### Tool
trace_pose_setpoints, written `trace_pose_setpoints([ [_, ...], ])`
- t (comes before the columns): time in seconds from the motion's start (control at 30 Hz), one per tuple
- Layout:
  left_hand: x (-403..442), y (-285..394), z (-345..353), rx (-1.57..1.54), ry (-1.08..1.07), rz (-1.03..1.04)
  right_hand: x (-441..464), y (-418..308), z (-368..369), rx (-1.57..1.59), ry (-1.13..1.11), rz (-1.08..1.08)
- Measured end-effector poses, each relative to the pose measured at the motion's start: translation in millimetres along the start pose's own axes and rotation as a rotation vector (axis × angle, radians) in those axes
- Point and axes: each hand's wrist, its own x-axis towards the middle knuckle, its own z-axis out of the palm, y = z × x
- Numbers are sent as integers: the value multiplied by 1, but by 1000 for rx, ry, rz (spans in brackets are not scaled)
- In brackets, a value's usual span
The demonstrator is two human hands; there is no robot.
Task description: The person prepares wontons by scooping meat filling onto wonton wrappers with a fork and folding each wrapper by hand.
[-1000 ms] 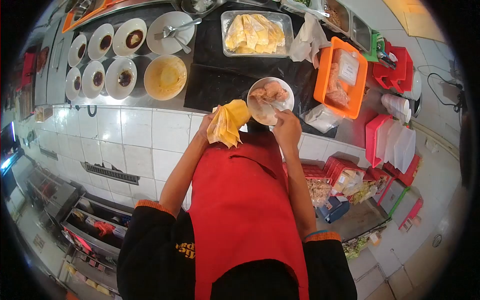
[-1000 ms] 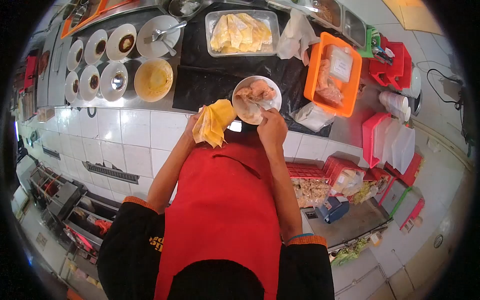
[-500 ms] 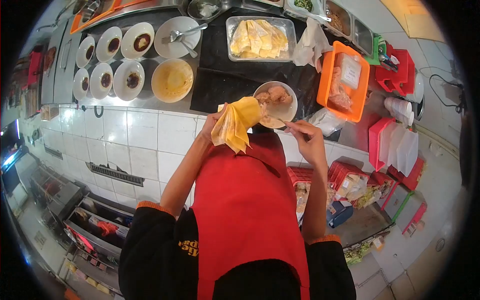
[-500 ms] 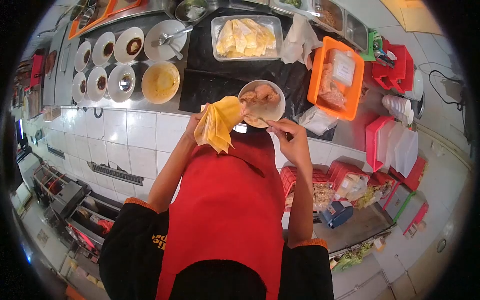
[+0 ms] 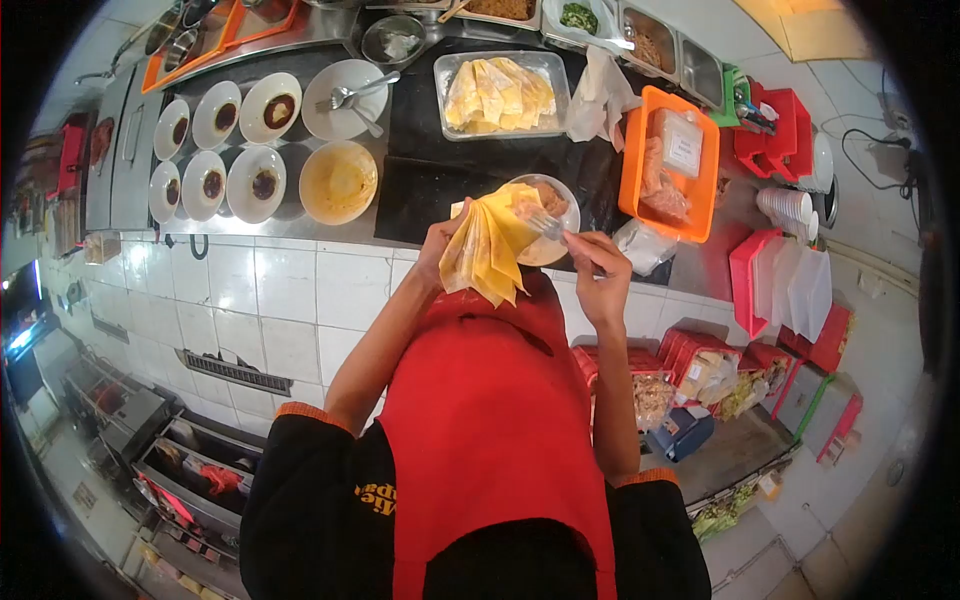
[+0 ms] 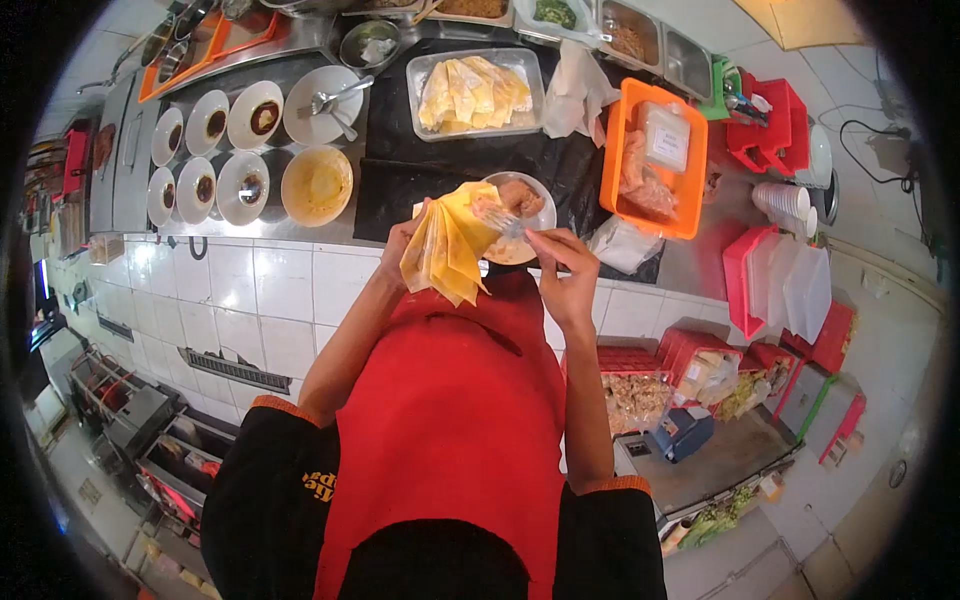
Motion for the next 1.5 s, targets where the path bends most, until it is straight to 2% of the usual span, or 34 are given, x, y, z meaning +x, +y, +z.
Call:
trace_pose_setpoints([
  [0.1,2,0,16,-4,25,-41,0,6,3,4,27,-30],
  [0.17,2,0,24,-47,-6,38,-2,9,2,54,18,31],
  [0.2,6,-1,-5,6,-28,100,-3,9,-2,57,21,34],
  [0.3,2,4,12,-42,-60,138,-8,0,-27,-6,-38,80],
  [0.37,-1,7,18,-14,-79,117,-10,-13,-38,247,-98,129],
  [0.4,-2,7,19,13,-99,100,-9,-20,-42,227,-143,198],
  [0.43,-2,5,20,14,-101,94,-4,-30,-43,227,-137,200],
  [0.5,-4,0,25,217,-54,110,8,-44,-38,139,-157,165],
  [0.53,-5,-3,28,172,-45,91,11,-39,-38,140,-150,164],
  [0.63,-7,-2,40,316,8,110,15,-30,-39,129,-137,28],
  [0.83,-8,-1,39,99,-48,66,6,-38,-47,140,-56,82],
  [0.93,-10,-2,38,163,-22,104,2,-48,-43,140,-60,118],
  [1.03,-10,-4,45,126,4,152,0,-49,-29,175,-100,24],
  [1.1,-11,-4,41,140,-11,149,1,-48,-26,9,-79,131],
  [1.2,-14,-3,40,176,3,139,1,-38,-22,116,12,33],
  [1.37,-16,-4,42,186,-18,84,4,-41,-27,133,-32,76],
  [1.5,-18,-4,41,308,-10,102,4,-37,-27,145,-39,117],
])
